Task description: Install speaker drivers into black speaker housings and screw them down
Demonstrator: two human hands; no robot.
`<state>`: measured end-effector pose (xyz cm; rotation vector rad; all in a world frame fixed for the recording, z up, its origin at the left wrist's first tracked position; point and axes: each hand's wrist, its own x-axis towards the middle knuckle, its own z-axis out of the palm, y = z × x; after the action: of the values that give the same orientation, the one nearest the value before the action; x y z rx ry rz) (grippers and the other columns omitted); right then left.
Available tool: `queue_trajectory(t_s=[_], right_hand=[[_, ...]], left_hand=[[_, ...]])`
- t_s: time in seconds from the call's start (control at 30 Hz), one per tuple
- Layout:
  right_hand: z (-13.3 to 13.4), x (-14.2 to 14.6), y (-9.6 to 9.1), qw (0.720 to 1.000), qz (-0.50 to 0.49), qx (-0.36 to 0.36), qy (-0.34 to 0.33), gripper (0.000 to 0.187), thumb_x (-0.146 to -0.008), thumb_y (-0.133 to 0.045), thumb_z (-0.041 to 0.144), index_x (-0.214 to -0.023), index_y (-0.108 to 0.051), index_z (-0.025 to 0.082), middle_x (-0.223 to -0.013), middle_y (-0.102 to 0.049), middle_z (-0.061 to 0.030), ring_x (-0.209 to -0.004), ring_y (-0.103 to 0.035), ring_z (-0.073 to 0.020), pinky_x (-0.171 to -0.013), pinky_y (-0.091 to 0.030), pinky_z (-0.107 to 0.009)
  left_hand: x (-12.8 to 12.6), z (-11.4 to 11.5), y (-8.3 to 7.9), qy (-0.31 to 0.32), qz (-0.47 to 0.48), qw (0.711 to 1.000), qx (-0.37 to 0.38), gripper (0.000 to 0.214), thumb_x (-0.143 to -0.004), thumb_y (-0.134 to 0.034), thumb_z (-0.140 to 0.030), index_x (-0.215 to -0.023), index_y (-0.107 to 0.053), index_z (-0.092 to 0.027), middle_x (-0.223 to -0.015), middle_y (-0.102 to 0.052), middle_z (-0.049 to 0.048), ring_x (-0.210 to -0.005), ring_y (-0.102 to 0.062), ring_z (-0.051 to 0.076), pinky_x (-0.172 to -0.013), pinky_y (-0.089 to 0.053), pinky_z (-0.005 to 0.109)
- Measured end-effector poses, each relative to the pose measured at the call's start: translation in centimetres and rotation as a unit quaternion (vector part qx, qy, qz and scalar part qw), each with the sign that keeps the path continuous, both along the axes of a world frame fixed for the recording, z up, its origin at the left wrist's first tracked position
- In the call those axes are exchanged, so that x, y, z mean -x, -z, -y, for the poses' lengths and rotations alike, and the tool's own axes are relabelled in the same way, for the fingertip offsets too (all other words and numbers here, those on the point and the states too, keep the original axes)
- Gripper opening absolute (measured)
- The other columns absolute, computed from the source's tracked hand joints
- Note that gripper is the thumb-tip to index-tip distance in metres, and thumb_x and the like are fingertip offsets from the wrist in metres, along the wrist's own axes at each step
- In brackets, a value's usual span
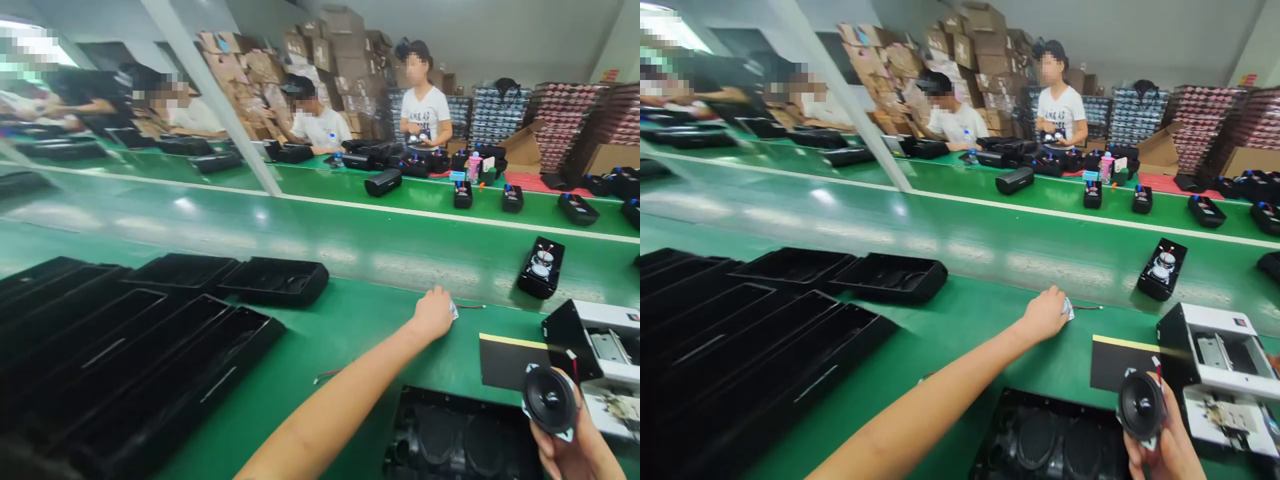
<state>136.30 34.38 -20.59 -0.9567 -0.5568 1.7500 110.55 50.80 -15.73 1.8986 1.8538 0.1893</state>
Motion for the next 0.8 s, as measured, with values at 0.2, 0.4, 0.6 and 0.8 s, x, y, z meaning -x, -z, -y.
queue_trajectory(t_s=[0.2, 0.4, 0.6, 0.8], right_hand=[[-0.2, 0.1, -0.5, 0.992, -0.078, -0.001, -0.104, 0.06, -0.08, -0.072, 0.078, -0.108, -0.073, 0.025, -0.06, -0.058, -0.0011, -0.041, -0.033, -0.008, -0.038, -0.033, -0.02], [1.5, 0.8, -2.0, 0.996, -0.013, -0.037, -0.085, 0.071, -0.084, -0.069, 0.078, -0.129, -0.068, 0.024, -0.059, -0.062, -0.0018, -0.039, -0.04, -0.0108, -0.04, -0.034, -0.023], [2.3, 1.1, -4.3, 0.978, 0.177, -0.095, -0.05, 0.07, -0.086, -0.072, 0.074, -0.131, -0.06, 0.021, -0.067, -0.068, -0.0029, -0.058, -0.061, -0.0204, -0.058, -0.048, -0.032], [2.6, 0.9, -5.0, 0.879, 0.448, -0.141, -0.081, 0.05, -0.092, -0.068, 0.053, -0.131, -0.062, 0.023, -0.107, -0.074, -0.0073, -0.073, -0.061, -0.0178, -0.071, -0.053, -0.031]], left_hand=[[3.9, 3.0, -2.7, 0.025, 0.262, 0.963, 0.062, 0.049, -0.102, -0.052, -0.049, -0.136, -0.061, -0.014, -0.132, -0.071, 0.0154, -0.116, -0.069, 0.027, -0.1, -0.058, 0.045], [6.4, 9.8, -3.2, -0.01, 0.512, 0.846, 0.147, 0.088, -0.085, -0.061, -0.084, -0.141, -0.062, -0.016, -0.132, -0.072, 0.0161, -0.113, -0.072, 0.028, -0.092, -0.061, 0.038], [7.8, 13.5, -3.5, -0.044, 0.567, 0.79, 0.228, 0.077, -0.077, -0.085, -0.066, -0.138, -0.07, -0.021, -0.133, -0.074, 0.0127, -0.112, -0.072, 0.028, -0.095, -0.061, 0.041], [7.4, 15.8, -2.6, 0.088, 0.354, 0.927, 0.09, 0.055, -0.095, -0.062, -0.047, -0.148, -0.062, -0.031, -0.152, -0.063, 0.0066, -0.138, -0.06, 0.031, -0.114, -0.051, 0.054]])
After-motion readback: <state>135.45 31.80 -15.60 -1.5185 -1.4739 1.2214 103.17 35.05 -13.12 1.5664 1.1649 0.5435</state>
